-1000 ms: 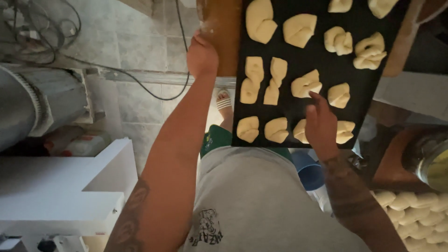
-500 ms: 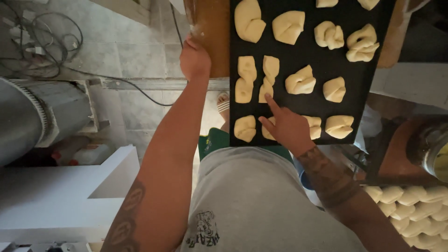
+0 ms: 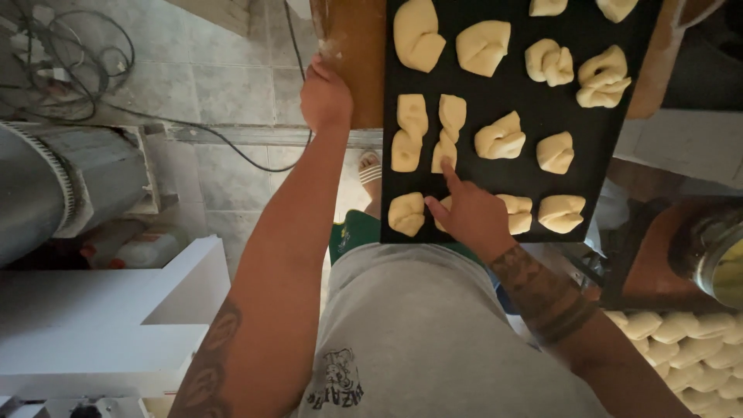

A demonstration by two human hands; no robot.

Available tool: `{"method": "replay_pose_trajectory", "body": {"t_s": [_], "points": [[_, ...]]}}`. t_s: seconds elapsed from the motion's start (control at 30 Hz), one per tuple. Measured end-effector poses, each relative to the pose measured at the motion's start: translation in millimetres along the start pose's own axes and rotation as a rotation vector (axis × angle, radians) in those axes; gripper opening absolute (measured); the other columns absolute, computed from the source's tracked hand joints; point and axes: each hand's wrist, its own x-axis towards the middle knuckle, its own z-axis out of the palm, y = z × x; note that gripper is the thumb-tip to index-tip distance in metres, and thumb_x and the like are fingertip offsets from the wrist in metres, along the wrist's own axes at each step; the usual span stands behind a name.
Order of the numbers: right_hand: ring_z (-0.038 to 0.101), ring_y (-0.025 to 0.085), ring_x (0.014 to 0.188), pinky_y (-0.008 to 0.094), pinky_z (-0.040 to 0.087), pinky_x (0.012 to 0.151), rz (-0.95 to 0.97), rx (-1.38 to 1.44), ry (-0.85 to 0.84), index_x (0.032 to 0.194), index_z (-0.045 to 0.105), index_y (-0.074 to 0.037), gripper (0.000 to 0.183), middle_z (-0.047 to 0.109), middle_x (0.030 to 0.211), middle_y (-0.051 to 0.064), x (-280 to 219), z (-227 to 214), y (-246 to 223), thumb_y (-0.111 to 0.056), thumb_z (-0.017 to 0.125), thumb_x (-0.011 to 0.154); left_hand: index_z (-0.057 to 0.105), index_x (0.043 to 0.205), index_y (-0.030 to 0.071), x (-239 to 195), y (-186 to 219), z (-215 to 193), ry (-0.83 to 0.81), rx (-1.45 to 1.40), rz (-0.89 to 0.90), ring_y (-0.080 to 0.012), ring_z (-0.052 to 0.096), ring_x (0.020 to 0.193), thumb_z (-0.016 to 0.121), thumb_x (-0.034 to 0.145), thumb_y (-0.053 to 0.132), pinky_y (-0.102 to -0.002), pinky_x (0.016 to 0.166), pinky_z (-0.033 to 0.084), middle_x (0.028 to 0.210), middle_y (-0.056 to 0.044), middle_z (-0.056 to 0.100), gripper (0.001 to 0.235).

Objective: The person holds a metal pot containing a yellow liquid and uses a brush to apply the liquid onto shaped dough pieces arranged on a black baking tray. The person systematically brushes each piece of dough while standing in a kitchen environment.

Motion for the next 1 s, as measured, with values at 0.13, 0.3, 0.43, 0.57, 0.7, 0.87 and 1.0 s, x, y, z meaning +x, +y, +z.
{"method": "replay_pose_trajectory", "body": {"t_s": [0.13, 0.3, 0.43, 0.57, 0.7, 0.87, 1.0], "points": [[0.068, 0.034, 0.068, 0.047, 0.047, 0.044, -0.036, -0.050, 0.003, 0.165, 0.031, -0.022, 0.081, 0.069, 0.088, 0.012, 4.2, 5.5, 4.7, -0.062, 0.050, 0.098, 0.067, 0.123, 0.017, 0.3, -0.9, 0.7, 0.012, -0.006, 0.019, -0.0431, 0.071, 0.093, 0.018, 0.099, 0.048, -0.059, 0.074, 0.056, 0.108, -0.015, 0.076, 0.063], [0.072, 0.033, 0.090, 0.047, 0.055, 0.061, -0.007, 0.199, 0.115, 0.153, 0.049, -0.013, 0.068, 0.071, 0.124, 0.015, 4.6, -20.2, 6.2, -0.054, 0.054, 0.099, 0.064, 0.126, 0.019, 6.7, -7.2, 5.6, -0.008, 0.008, 0.021, -0.0381, 0.071, 0.097, 0.020, 0.101, 0.042, -0.055, 0.076, 0.056, 0.109, -0.012, 0.076, 0.056], [0.070, 0.038, 0.087, 0.052, 0.053, 0.067, 0.085, 0.156, 0.084, 0.162, 0.040, -0.017, 0.077, 0.073, 0.096, 0.015, 20.1, -52.6, 2.4, -0.057, 0.054, 0.098, 0.066, 0.124, 0.017, 1.2, -1.1, -0.8, -0.009, -0.005, 0.023, -0.0402, 0.070, 0.098, 0.020, 0.101, 0.042, -0.056, 0.078, 0.055, 0.111, -0.014, 0.076, 0.057], [0.069, 0.038, 0.088, 0.052, 0.052, 0.062, 0.092, 0.114, -0.003, 0.166, 0.030, -0.023, 0.081, 0.072, 0.098, 0.013, 41.4, -59.7, -0.4, -0.060, 0.050, 0.098, 0.066, 0.123, 0.018, -3.9, 4.4, -5.4, -0.017, -0.013, 0.003, -0.0394, 0.070, 0.096, 0.017, 0.099, 0.047, -0.057, 0.075, 0.055, 0.108, -0.013, 0.076, 0.062], [0.066, 0.034, 0.070, 0.047, 0.045, 0.047, 0.024, 0.021, 0.044, 0.166, 0.034, -0.022, 0.085, 0.067, 0.079, 0.014, 57.3, -52.9, 0.5, -0.069, 0.050, 0.096, 0.065, 0.121, 0.017, -0.7, 1.6, -0.6, -0.010, -0.003, -0.010, -0.0395, 0.071, 0.096, 0.017, 0.099, 0.048, -0.057, 0.075, 0.056, 0.109, -0.013, 0.076, 0.061], [0.066, 0.034, 0.070, 0.046, 0.043, 0.046, -0.005, 0.016, 0.045, 0.165, 0.033, -0.020, 0.087, 0.068, 0.077, 0.012, 69.0, -37.3, 3.8, -0.071, 0.047, 0.096, 0.064, 0.125, 0.016, -3.7, 5.2, -5.0, -0.021, -0.017, -0.015, -0.0400, 0.070, 0.097, 0.016, 0.098, 0.049, -0.056, 0.077, 0.056, 0.109, -0.014, 0.076, 0.065], [0.071, 0.035, 0.081, 0.049, 0.048, 0.049, -0.029, 0.034, 0.170, 0.154, 0.054, -0.015, 0.080, 0.074, 0.092, 0.010, 69.1, -37.4, 4.2, -0.070, 0.051, 0.096, 0.065, 0.123, 0.017, -2.0, 4.2, -3.5, -0.015, -0.016, -0.009, -0.0408, 0.071, 0.093, 0.018, 0.099, 0.047, -0.057, 0.073, 0.056, 0.105, -0.014, 0.077, 0.062]]}}
